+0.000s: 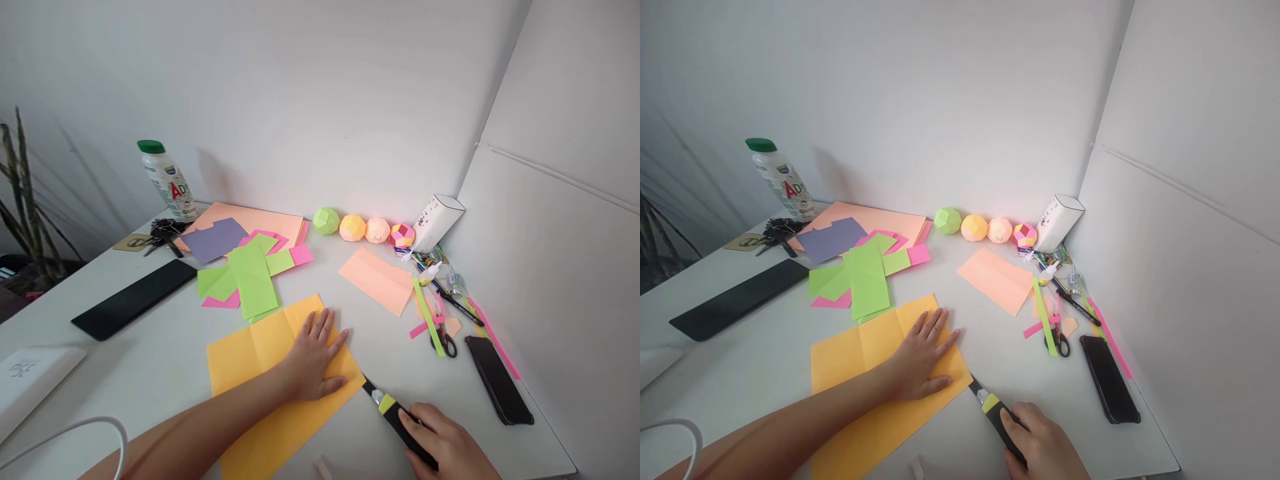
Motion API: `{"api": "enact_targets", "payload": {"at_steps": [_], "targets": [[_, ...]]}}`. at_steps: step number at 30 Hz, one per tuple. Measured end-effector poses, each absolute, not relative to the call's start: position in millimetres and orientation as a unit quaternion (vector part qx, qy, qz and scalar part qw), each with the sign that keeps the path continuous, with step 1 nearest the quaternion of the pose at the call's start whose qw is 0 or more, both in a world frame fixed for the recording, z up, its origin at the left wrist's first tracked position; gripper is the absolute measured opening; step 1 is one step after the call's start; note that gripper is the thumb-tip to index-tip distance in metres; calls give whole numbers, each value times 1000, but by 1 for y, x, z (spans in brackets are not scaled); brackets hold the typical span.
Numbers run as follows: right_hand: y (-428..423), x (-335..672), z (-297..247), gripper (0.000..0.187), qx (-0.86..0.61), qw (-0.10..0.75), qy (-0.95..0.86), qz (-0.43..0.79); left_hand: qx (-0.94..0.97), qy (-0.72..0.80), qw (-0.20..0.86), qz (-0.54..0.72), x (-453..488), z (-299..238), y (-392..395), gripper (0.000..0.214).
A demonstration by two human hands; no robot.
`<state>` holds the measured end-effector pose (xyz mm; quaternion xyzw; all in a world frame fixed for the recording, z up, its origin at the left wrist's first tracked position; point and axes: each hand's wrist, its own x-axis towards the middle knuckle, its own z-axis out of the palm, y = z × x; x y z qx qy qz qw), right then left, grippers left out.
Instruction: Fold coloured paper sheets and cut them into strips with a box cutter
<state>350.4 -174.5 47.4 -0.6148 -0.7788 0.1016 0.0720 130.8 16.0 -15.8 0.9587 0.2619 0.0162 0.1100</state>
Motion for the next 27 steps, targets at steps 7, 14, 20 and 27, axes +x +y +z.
{"api": "enact_targets", "payload": {"at_steps": [7,14,20,27], "targets": [[-162,353,45,45,-615,60,-780,101,960,261,100,26,130,-17,16,85],[-144,355,47,43,-615,53,-780,104,960,258,107,9,131,-13,16,85],[-134,359,52,43,-611,56,-782,107,959,261,112,8,131,-11,16,85],[-140,358,44,43,-605,88,-786,94,960,259,103,18,131,-15,16,85]]}}
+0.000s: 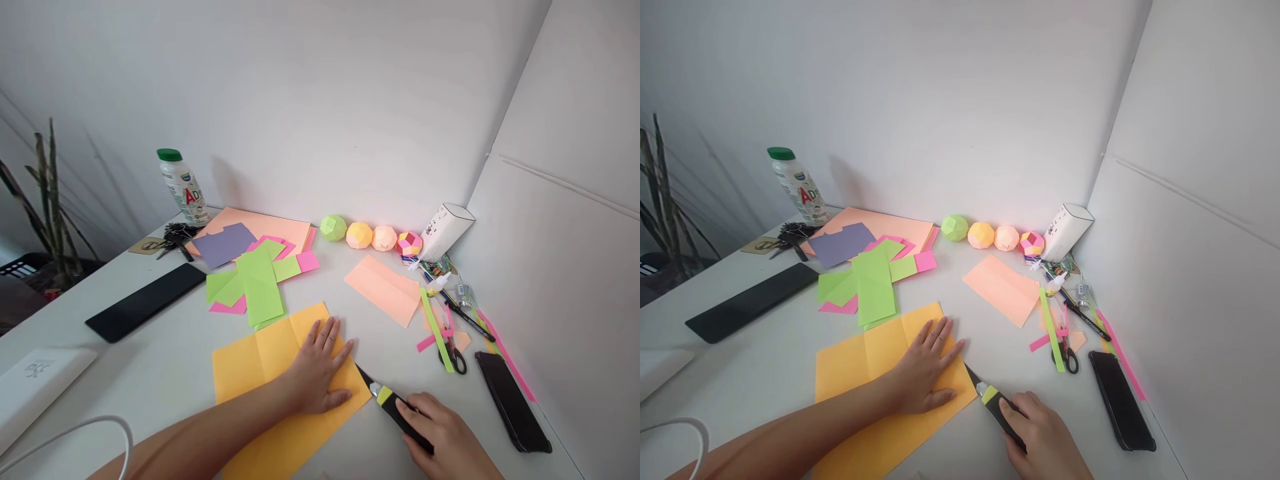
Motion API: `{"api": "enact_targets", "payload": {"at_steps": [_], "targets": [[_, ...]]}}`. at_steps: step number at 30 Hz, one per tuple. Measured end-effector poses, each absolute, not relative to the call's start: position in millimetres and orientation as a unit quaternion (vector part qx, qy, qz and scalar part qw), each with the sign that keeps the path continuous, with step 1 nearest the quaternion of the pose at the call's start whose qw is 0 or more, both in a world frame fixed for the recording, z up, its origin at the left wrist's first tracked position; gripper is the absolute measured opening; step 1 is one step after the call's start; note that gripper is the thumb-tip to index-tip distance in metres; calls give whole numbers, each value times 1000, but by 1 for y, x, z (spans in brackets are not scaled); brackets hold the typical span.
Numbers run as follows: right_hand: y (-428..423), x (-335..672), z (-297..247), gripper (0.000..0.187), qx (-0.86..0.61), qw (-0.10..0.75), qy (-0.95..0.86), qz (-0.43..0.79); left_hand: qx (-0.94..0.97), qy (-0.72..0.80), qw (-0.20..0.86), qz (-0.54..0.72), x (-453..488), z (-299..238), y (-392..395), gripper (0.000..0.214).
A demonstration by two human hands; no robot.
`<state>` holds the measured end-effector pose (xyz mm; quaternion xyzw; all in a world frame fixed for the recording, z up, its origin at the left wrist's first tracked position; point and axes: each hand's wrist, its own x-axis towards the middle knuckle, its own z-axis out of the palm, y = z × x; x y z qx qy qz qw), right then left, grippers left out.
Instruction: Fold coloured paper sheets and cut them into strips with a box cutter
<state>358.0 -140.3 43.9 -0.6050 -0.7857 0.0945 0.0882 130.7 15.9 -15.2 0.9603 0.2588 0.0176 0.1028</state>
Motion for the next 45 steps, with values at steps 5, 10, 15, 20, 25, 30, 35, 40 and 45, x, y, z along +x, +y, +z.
{"api": "enact_targets", "payload": {"at_steps": [5,10,15,20,25,30,35,40,45], "targets": [[-135,357,44,42,-603,97,-787,91,960,260,103,19,131,-16,16,85],[-133,358,42,42,-602,81,-789,92,959,256,122,17,130,-14,16,86],[-128,357,39,43,-598,85,-792,87,957,257,135,0,130,-10,16,86],[-123,356,40,43,-597,83,-793,87,961,250,115,16,129,-13,17,84],[-105,355,42,42,-593,80,-796,91,961,253,105,20,129,-16,17,85],[-90,356,42,44,-582,67,-805,96,960,254,113,27,129,-19,16,91],[-84,355,43,44,-577,64,-808,101,958,265,113,12,130,-19,15,98],[-76,354,37,42,-564,107,-813,98,960,258,110,18,129,-18,18,101],[-80,358,22,40,-555,154,-816,52,950,288,90,80,130,-24,26,69]]}}
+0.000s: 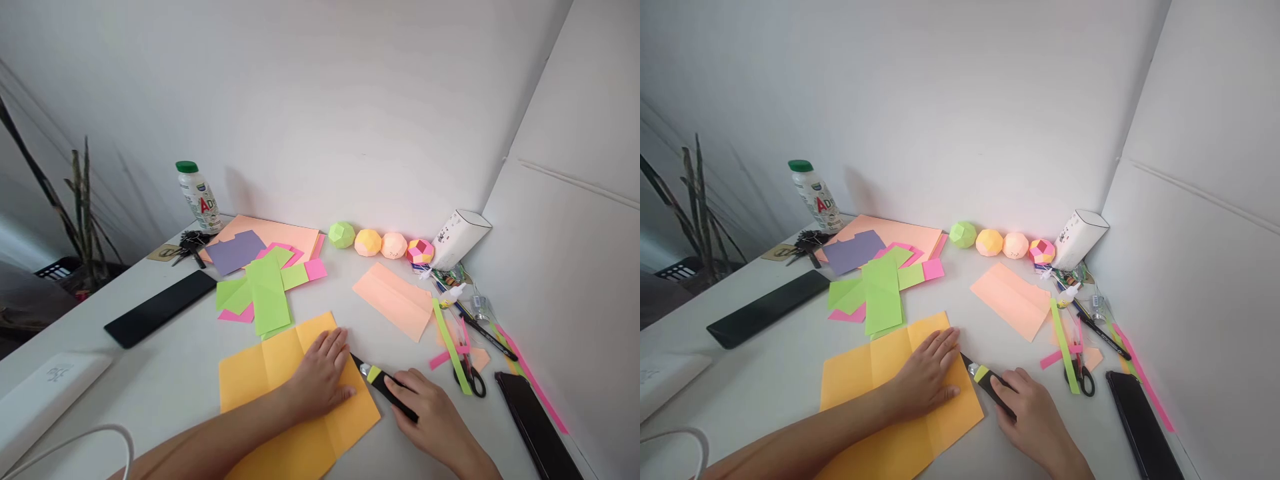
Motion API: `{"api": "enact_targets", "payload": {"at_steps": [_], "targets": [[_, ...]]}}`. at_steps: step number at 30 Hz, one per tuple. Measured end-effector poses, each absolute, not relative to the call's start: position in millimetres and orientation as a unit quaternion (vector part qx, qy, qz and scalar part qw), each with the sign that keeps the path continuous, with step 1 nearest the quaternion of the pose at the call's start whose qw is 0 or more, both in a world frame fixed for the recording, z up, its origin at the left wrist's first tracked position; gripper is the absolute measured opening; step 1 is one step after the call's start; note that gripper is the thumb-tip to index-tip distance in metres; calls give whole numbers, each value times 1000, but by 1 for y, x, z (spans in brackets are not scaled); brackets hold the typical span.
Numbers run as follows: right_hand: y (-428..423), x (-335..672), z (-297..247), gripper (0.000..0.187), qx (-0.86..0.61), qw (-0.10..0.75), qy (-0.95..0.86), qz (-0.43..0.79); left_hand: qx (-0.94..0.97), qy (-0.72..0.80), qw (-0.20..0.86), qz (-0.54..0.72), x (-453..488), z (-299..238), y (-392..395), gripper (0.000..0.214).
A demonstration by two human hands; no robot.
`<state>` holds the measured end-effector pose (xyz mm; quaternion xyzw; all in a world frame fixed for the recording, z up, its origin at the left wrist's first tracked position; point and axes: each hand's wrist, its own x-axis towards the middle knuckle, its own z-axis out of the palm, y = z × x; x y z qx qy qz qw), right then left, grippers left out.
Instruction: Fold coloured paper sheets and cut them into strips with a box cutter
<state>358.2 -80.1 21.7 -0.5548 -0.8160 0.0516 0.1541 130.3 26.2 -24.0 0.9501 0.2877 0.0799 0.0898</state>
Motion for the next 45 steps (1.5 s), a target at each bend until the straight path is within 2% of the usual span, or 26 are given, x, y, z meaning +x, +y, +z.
{"api": "enact_targets", "payload": {"at_steps": [3,5,11,16,28,45], "targets": [[-81,360,15,39,-559,164,-813,19,929,338,86,127,132,-29,29,40],[-80,360,13,39,-562,166,-810,7,919,350,84,161,132,-33,31,35],[-80,359,13,39,-558,167,-813,8,906,350,53,234,129,-47,37,48],[-81,360,14,36,-559,166,-812,10,904,339,43,257,128,-53,38,49],[-80,358,12,36,-565,165,-808,-3,908,336,26,248,129,-53,38,52],[-71,349,18,41,-593,118,-797,0,907,334,18,256,132,-63,42,57]]}}
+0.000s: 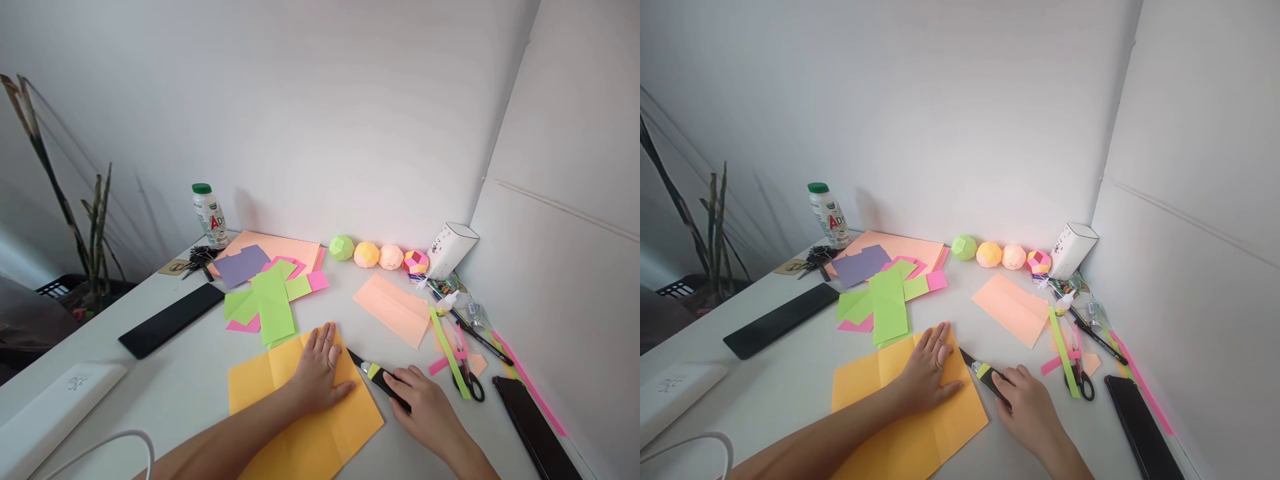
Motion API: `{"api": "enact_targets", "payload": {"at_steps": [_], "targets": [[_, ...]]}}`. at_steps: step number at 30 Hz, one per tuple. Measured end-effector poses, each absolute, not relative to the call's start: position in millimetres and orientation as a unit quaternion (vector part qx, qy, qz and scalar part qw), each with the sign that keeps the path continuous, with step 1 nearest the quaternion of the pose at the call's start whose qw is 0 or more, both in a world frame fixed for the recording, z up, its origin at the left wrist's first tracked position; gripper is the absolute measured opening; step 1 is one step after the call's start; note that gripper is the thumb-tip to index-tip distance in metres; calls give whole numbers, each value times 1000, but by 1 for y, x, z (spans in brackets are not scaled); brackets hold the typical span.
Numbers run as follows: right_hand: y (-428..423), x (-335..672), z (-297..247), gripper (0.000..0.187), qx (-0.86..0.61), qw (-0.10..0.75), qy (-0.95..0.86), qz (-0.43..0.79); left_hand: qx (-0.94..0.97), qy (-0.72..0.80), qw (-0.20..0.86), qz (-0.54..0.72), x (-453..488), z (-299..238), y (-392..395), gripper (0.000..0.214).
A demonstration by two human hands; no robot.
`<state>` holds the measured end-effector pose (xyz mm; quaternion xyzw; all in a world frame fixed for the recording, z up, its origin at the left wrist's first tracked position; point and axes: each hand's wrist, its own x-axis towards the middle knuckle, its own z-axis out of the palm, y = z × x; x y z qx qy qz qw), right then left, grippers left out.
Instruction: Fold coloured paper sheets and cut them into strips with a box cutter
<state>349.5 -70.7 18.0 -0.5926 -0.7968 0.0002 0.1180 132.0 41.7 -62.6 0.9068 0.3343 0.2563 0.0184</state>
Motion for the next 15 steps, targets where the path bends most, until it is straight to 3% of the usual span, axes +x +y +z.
{"api": "enact_targets", "payload": {"at_steps": [15], "targets": [[-44,331,14,39,-607,119,-785,-18,905,313,21,287,132,-72,44,58]]}}
